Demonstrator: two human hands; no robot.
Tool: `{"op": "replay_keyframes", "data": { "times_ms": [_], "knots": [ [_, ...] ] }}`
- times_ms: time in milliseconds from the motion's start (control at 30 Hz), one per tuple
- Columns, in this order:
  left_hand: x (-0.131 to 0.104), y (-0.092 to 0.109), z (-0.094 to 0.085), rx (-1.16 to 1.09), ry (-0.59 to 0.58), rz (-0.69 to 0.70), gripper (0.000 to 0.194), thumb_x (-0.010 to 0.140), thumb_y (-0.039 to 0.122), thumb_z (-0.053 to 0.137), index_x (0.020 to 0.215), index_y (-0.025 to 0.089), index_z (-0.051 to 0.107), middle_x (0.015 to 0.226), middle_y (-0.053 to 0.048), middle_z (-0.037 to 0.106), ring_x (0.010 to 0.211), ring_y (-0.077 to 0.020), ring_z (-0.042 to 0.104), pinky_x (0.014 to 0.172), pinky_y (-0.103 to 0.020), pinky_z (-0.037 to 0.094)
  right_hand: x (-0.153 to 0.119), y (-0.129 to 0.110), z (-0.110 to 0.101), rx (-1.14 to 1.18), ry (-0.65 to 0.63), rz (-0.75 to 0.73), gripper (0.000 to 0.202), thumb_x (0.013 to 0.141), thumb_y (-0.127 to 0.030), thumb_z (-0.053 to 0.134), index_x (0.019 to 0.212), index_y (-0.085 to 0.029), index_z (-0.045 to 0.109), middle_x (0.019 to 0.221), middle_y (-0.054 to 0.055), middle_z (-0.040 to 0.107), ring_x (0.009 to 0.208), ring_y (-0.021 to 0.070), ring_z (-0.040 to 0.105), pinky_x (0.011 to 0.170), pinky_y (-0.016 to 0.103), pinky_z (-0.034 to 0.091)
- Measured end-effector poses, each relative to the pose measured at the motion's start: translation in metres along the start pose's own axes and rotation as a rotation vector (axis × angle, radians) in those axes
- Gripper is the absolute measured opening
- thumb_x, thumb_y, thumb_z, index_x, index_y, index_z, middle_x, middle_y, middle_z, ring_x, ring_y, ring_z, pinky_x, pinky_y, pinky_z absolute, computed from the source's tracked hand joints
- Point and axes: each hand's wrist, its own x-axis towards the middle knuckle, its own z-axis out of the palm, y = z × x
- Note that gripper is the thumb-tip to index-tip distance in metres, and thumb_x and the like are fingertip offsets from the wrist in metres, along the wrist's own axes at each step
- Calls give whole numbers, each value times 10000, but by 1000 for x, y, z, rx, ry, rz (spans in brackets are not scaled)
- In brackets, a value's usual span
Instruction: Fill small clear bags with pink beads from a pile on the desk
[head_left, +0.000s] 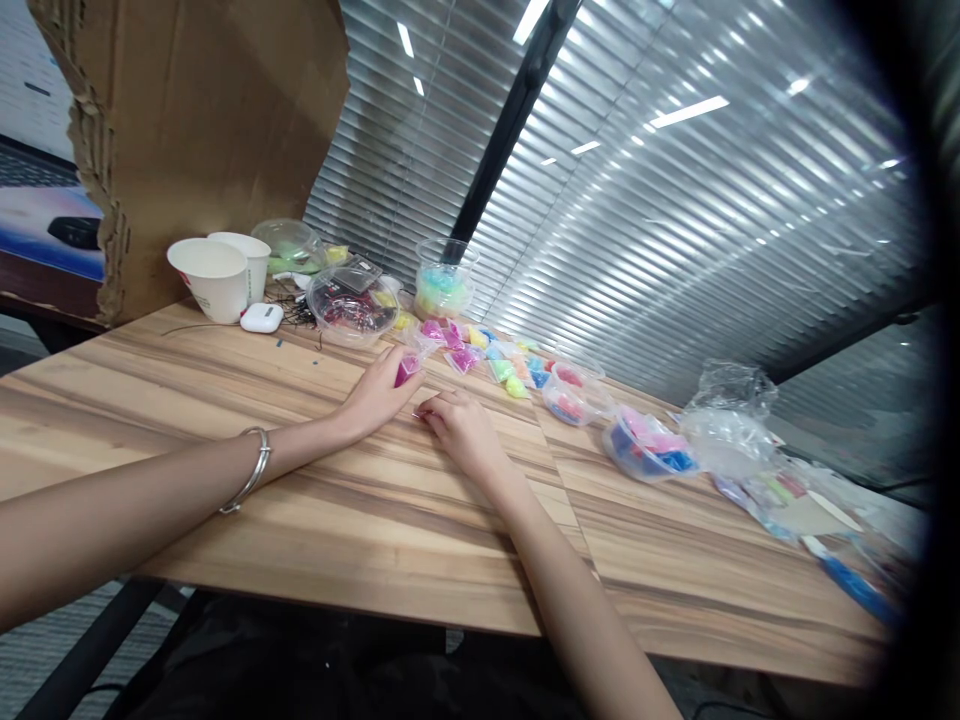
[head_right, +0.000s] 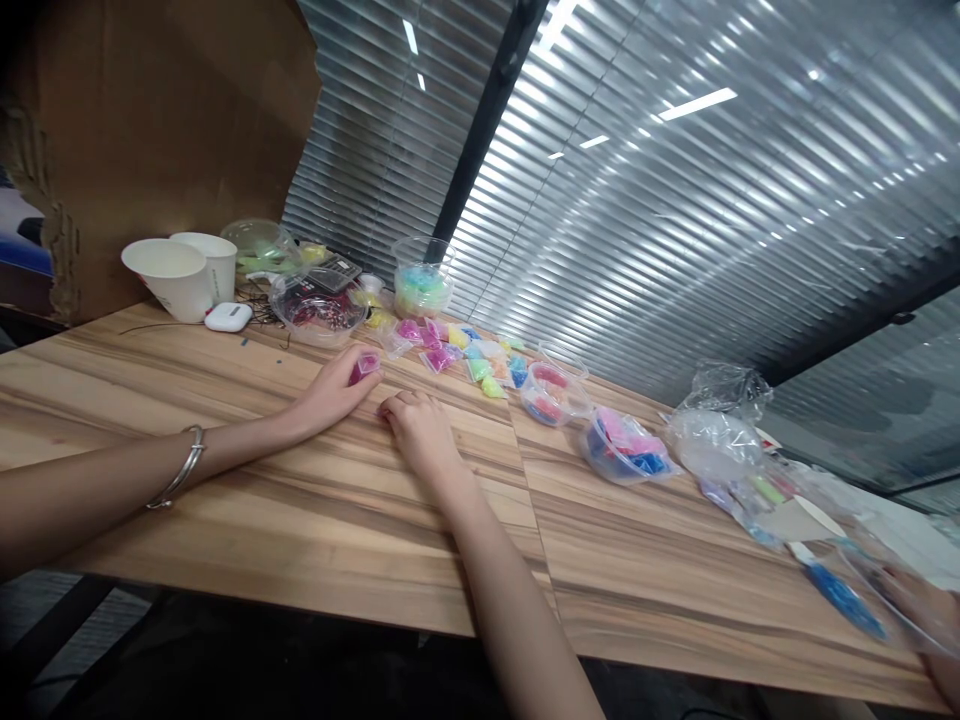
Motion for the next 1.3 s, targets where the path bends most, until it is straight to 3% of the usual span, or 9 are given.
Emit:
{"op": "replay_keyframes", "data": {
  "times_ms": [467, 767, 1100, 1300],
  "knots": [
    [-1, 1, -1, 48, -22, 51, 241, 827, 295, 528, 1049, 204, 545, 1039, -45, 543, 1018, -200, 506, 943, -348, 403, -1, 4, 3, -29, 12, 10, 111, 881, -152, 527, 924, -188, 622, 897, 63, 609, 854, 186, 545, 771, 275, 386],
    [-3, 3, -2, 26, -24, 32, 283, 823, 312, 547, 1090, 221, 528, 1098, -42, 504, 1086, -195, 493, 1015, -352, 372, -2, 4, 1, -8, 49, 33, 350, 757, -6, 494, 1038, -202, 568, 978, 63, 556, 875, 194, 536, 723, 267, 394],
    [-5, 2, 0, 39, -132, 101, 339, 799, 330, 581, 1123, 232, 559, 1086, -43, 486, 1079, -206, 492, 989, -357, 400, 0, 10, 7, 162, 276, 96, 246, 825, -95, 447, 1039, -190, 523, 998, 73, 566, 874, 221, 552, 722, 308, 425],
    [-6, 6, -1, 28, -224, 135, 367, 776, 328, 607, 1127, 235, 556, 1087, -43, 478, 1050, -210, 512, 969, -367, 415, 2, 7, 2, 203, 330, 54, 210, 893, -127, 397, 1051, -185, 522, 985, 82, 561, 883, 214, 551, 749, 326, 437]
  ]
}}
